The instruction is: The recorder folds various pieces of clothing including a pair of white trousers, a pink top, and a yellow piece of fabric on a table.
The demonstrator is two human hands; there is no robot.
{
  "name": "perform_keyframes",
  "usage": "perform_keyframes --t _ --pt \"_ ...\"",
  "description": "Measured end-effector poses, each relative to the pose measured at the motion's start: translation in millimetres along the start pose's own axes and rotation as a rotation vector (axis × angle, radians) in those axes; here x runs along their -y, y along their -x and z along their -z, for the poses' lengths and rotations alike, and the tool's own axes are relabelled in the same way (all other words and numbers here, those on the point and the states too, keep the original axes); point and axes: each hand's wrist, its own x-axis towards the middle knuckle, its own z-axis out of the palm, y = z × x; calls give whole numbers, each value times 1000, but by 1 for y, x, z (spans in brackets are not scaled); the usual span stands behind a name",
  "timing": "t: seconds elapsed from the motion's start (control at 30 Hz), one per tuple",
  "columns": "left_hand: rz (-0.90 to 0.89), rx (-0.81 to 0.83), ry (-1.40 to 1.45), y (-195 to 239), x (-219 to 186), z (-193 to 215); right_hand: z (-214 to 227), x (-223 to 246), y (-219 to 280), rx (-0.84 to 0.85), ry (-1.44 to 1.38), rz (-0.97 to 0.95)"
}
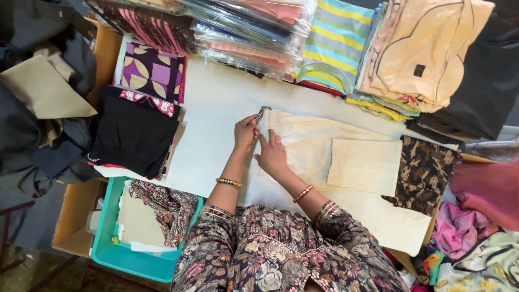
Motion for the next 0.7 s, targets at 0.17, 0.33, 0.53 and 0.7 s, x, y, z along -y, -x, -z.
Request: perform_keyframes --t 0.17,0.33,0.53,0.7 --pt "17 19 5 5 -1 -1 -11 -18 -2 -118 -105 -10" --pt "38 51 98 10 5 -8 -29 -58 -14 -226 -210 -57" --pt "101 22 159 19 27 -28 -5 -68 -15 -392 -373 -159" --pt "-167 19 -271 17 56 -54 22 -43 -2 -452 -785 -242"
